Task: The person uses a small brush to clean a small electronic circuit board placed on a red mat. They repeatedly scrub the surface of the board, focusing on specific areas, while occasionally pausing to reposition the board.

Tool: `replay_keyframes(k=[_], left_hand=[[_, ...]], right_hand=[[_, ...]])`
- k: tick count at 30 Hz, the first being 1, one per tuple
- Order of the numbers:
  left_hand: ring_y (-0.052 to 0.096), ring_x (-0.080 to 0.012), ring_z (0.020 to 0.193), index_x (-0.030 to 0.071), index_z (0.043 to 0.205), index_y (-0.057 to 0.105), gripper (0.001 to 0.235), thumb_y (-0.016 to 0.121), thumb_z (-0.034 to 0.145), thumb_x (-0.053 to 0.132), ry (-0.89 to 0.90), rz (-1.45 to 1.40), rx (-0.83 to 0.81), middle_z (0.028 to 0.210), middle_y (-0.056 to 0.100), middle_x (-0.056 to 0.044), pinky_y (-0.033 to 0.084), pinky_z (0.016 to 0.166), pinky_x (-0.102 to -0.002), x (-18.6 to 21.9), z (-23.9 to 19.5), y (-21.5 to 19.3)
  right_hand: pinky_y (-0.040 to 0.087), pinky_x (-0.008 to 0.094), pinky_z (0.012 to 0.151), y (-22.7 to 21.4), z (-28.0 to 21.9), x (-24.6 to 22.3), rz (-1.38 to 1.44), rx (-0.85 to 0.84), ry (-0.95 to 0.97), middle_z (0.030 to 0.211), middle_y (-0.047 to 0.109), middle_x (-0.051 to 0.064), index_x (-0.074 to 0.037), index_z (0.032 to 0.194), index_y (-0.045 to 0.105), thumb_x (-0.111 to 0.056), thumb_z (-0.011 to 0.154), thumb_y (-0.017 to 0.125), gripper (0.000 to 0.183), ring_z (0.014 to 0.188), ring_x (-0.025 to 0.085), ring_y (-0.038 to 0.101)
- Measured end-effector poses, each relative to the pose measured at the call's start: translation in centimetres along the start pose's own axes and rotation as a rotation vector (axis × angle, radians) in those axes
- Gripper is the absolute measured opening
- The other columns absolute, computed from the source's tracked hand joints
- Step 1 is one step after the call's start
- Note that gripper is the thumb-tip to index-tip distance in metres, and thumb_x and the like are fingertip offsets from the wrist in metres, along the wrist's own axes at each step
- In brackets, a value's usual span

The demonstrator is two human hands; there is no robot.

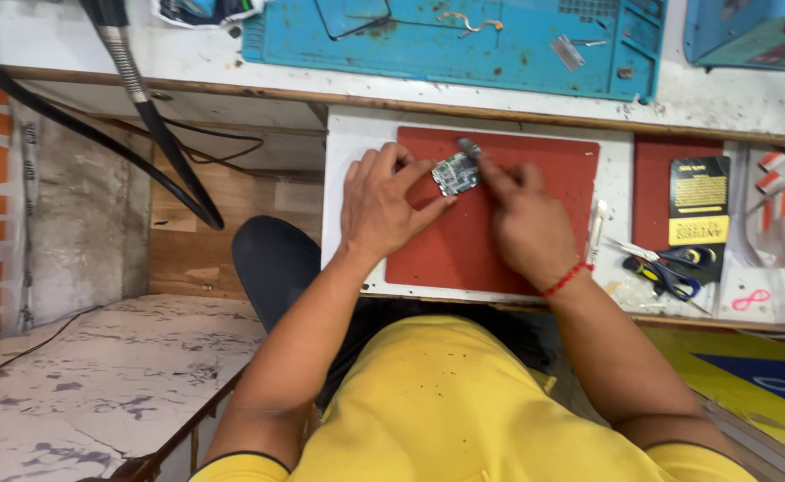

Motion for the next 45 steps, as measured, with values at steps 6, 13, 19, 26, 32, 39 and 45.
replay_keyframes(k=[6,13,19,26,32,39,45], left_hand=[[0.057,-0.0254,0.093,0.014,0.103,0.075,0.046,0.091,0.072,0.044,-0.012,-0.018,0.017,0.103,0.059,-0.003,0.043,0.079,-0.043,-0.2,0.0,0.0],[0.055,-0.0243,0.092,0.015,0.109,0.078,0.045,0.089,0.075,0.042,-0.01,-0.024,0.021,0.102,0.058,-0.002,0.042,0.078,-0.042,0.0,-0.4,-0.2],[0.055,-0.024,0.092,0.015,0.108,0.077,0.044,0.089,0.076,0.043,-0.009,-0.004,0.012,0.102,0.058,-0.002,0.042,0.079,-0.041,0.1,-0.4,-0.1],[0.055,-0.0241,0.092,0.015,0.106,0.078,0.044,0.089,0.075,0.043,-0.017,-0.003,0.009,0.102,0.058,-0.002,0.042,0.079,-0.041,-0.1,-0.2,0.0],[0.056,-0.0245,0.092,0.016,0.106,0.079,0.043,0.09,0.074,0.042,0.004,-0.001,0.026,0.101,0.059,-0.001,0.042,0.078,-0.042,0.0,0.1,-0.4],[0.055,-0.0245,0.09,0.016,0.106,0.079,0.042,0.091,0.074,0.041,-0.007,-0.008,0.042,0.1,0.059,-0.001,0.042,0.076,-0.041,0.3,-0.3,-0.4],[0.055,-0.0233,0.092,0.016,0.108,0.079,0.044,0.091,0.072,0.038,-0.027,-0.008,0.025,0.102,0.059,-0.001,0.043,0.079,-0.041,-0.1,-0.3,-0.2]], right_hand=[[0.055,0.054,0.066,-0.5,0.6,0.1,-0.062,-0.023,0.037,0.113,0.063,0.017,-0.023,0.148,0.057,-0.006,0.096,0.053,0.054,0.079,0.043,0.067],[0.056,0.052,0.068,0.0,-0.2,-0.9,-0.086,-0.102,-0.063,0.112,0.062,0.017,-0.026,0.145,0.059,-0.003,0.091,0.054,0.059,0.077,0.042,0.068],[0.057,0.052,0.072,-0.3,-0.7,-1.4,-0.069,-0.082,-0.094,0.114,0.062,0.019,-0.024,0.146,0.058,-0.002,0.089,0.053,0.061,0.081,0.043,0.068],[0.055,0.054,0.071,-0.1,-0.2,-0.2,-0.057,-0.073,-0.028,0.115,0.062,0.021,-0.019,0.149,0.054,-0.002,0.091,0.049,0.061,0.079,0.045,0.067],[0.055,0.054,0.07,0.1,-0.4,-0.3,-0.073,-0.105,-0.023,0.115,0.062,0.018,-0.024,0.147,0.056,-0.002,0.09,0.049,0.062,0.077,0.043,0.068],[0.056,0.053,0.07,0.0,-0.2,-0.7,-0.106,-0.115,-0.031,0.116,0.06,0.019,-0.026,0.147,0.055,-0.004,0.089,0.05,0.062,0.076,0.042,0.067],[0.056,0.052,0.07,1.1,-0.2,-1.6,-0.094,-0.208,-0.044,0.118,0.059,0.02,-0.027,0.146,0.055,-0.003,0.085,0.049,0.066,0.074,0.043,0.067]])
Point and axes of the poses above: each hand's wrist, its own z-axis towards the middle knuckle, its own y-axis out of the palm, x = y × z, the point moved 9 cm from there along z, towards the middle knuckle
